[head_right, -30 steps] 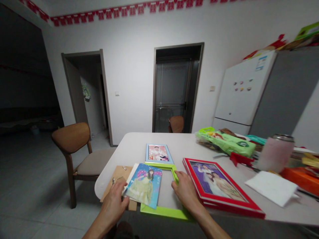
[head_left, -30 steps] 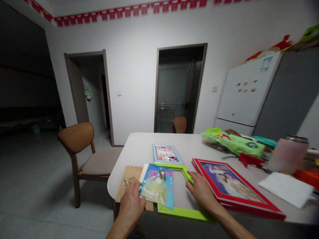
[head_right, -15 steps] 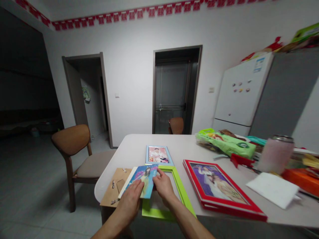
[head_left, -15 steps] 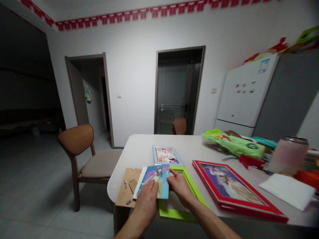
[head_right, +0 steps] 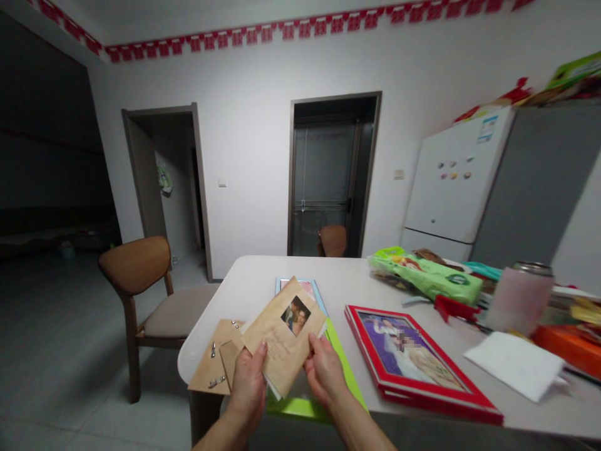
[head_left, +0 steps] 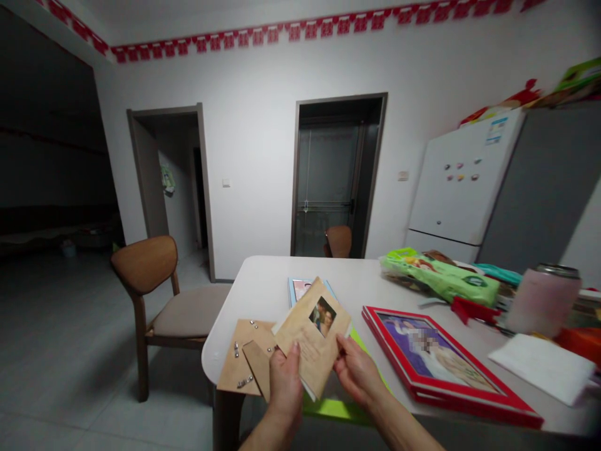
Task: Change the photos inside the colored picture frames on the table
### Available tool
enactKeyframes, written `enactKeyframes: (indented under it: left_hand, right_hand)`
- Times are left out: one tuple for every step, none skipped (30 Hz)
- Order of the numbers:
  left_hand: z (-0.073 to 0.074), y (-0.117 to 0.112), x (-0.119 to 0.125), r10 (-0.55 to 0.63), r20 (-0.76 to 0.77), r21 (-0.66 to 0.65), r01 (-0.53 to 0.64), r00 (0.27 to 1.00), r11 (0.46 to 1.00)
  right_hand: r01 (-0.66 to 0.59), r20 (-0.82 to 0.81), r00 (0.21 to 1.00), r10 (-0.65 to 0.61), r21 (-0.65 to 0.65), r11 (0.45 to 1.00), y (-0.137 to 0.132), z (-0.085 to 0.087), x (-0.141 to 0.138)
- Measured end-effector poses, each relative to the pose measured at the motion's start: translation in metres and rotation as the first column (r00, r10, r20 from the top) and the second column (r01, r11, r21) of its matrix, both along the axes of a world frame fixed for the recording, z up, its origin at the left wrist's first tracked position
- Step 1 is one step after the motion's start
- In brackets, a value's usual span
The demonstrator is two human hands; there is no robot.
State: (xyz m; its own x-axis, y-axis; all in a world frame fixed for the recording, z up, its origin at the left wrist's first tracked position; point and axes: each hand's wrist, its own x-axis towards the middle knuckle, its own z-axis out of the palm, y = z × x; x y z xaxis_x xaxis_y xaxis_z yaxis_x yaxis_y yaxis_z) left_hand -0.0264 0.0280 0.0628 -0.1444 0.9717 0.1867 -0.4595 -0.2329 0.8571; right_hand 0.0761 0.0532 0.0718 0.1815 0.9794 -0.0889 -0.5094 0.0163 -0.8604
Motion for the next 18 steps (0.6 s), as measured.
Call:
enactKeyframes:
  left_hand:
    - [-0.002, -0.001, 0.005, -0.018, 0.014, -0.015, 0.018, 1.0, 1.0]
    - [-0.003, -0.001, 0.007, -0.03, 0.0, -0.029, 0.03, 1.0, 0.999]
    - [-0.005, -0.001, 0.007, -0.039, -0.035, -0.046, 0.037, 0.999, 0.998]
    - [-0.005, -0.001, 0.006, -0.05, -0.083, -0.069, 0.044, 0.995, 0.997]
    - [-0.006, 0.0, 0.002, -0.06, -0.144, -0.095, 0.047, 0.988, 0.994]
    - [-0.006, 0.0, -0.002, -0.067, -0.221, -0.114, 0.042, 0.973, 0.993]
    - [-0.007, 0.0, -0.008, -0.067, -0.314, -0.117, 0.031, 0.947, 0.993]
    - [-0.008, 0.0, -0.013, -0.056, -0.425, -0.105, 0.012, 0.904, 0.994]
    - [-0.008, -0.002, -0.017, -0.036, -0.544, -0.078, -0.008, 0.838, 0.997]
    - [-0.009, -0.004, -0.02, -0.015, -0.659, -0.043, -0.018, 0.752, 0.999]
    - [-0.01, -0.006, -0.022, -0.004, -0.757, -0.017, -0.014, 0.653, 1.0]
    - [-0.011, -0.008, -0.022, -0.004, -0.83, -0.005, 0.0, 0.557, 1.0]
    - [-0.012, -0.011, -0.022, -0.015, -0.88, -0.009, 0.014, 0.475, 1.0]
    - [-0.012, -0.013, -0.021, -0.03, -0.911, -0.019, 0.031, 0.411, 0.999]
    - [-0.013, -0.015, -0.02, -0.046, -0.93, -0.03, 0.05, 0.364, 0.998]
    - [-0.014, -0.017, -0.019, -0.055, -0.943, -0.036, 0.063, 0.329, 0.997]
    - [-0.015, -0.018, -0.019, -0.056, -0.952, -0.035, 0.074, 0.301, 0.997]
    - [-0.015, -0.018, -0.019, -0.052, -0.958, -0.03, 0.084, 0.281, 0.996]
  right_hand:
    - [0.016, 0.03, 0.999, -0.016, 0.006, 1.0, 0.001, 0.001, 0.006]
    - [0.009, 0.067, 0.998, -0.01, 0.006, 1.0, 0.002, 0.002, 0.012]
    - [-0.007, 0.109, 0.994, 0.007, -0.001, 1.0, 0.003, 0.004, 0.02]
    - [-0.025, 0.151, 0.988, 0.028, -0.019, 1.0, 0.004, 0.005, 0.028]
    - [-0.043, 0.191, 0.98, 0.051, -0.047, 0.998, 0.005, 0.006, 0.036]
    - [-0.057, 0.229, 0.97, 0.076, -0.087, 0.995, 0.007, 0.006, 0.045]
    - [-0.07, 0.262, 0.96, 0.101, -0.126, 0.99, 0.009, 0.006, 0.054]
    - [-0.081, 0.29, 0.949, 0.124, -0.157, 0.984, 0.012, 0.005, 0.062]
    - [-0.093, 0.318, 0.937, 0.145, -0.173, 0.98, 0.016, 0.004, 0.069]
    - [-0.102, 0.351, 0.922, 0.161, -0.181, 0.978, 0.019, 0.002, 0.075]
    - [-0.105, 0.397, 0.902, 0.171, -0.182, 0.978, 0.023, -0.001, 0.079]
    - [-0.098, 0.466, 0.868, 0.171, -0.177, 0.979, 0.027, -0.003, 0.081]
    - [-0.082, 0.547, 0.821, 0.163, -0.17, 0.982, 0.03, -0.005, 0.081]
    - [-0.063, 0.626, 0.765, 0.154, -0.164, 0.984, 0.034, -0.007, 0.08]
    - [-0.045, 0.691, 0.708, 0.144, -0.16, 0.986, 0.037, -0.008, 0.078]
    - [-0.032, 0.741, 0.657, 0.138, -0.155, 0.987, 0.04, -0.009, 0.074]
    - [-0.024, 0.774, 0.619, 0.133, -0.151, 0.988, 0.043, -0.01, 0.071]
    - [-0.018, 0.796, 0.592, 0.129, -0.148, 0.989, 0.045, -0.011, 0.067]
